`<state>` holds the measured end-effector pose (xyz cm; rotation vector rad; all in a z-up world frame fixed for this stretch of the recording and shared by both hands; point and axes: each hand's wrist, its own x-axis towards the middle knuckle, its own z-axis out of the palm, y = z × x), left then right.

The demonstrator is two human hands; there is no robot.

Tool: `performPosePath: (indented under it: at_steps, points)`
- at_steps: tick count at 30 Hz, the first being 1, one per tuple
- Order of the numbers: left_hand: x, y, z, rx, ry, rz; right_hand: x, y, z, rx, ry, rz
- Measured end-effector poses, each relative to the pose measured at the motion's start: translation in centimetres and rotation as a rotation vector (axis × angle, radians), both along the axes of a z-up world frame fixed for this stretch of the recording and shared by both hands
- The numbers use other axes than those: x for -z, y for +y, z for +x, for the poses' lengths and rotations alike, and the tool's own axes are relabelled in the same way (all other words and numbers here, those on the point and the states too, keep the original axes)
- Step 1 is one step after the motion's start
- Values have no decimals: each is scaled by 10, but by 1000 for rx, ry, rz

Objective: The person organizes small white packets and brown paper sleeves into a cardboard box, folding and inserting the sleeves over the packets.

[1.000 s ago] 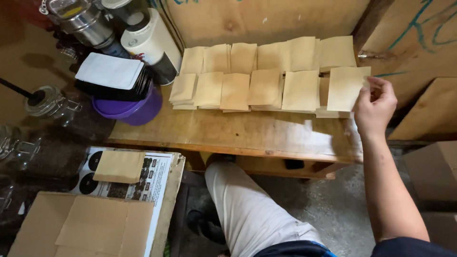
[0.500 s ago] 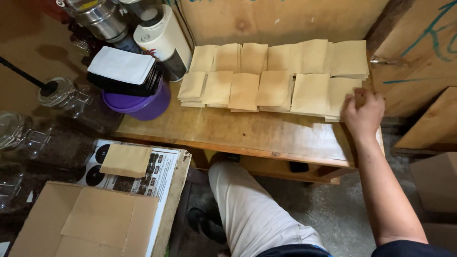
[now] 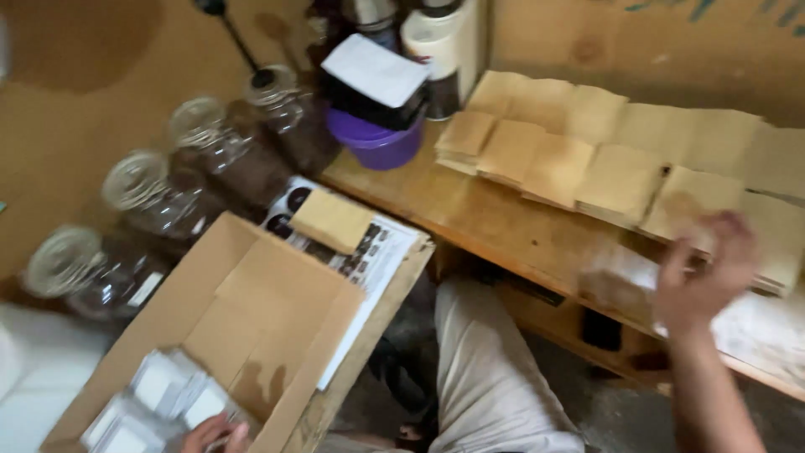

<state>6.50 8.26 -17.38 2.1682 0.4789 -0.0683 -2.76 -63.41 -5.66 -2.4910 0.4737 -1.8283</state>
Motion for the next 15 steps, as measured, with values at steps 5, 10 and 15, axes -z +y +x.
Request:
performPosePath:
  at_steps: [5, 10, 15]
  points:
    - [-166, -123, -50, -185, -179, 112, 24, 115, 88, -575, 276, 122]
    - [-144, -100, -50, -40, -336, 227, 0, 226, 184, -893, 471, 247]
    - [-157, -108, -52, -52, -309, 345, 16, 286, 262, -1052, 388, -2]
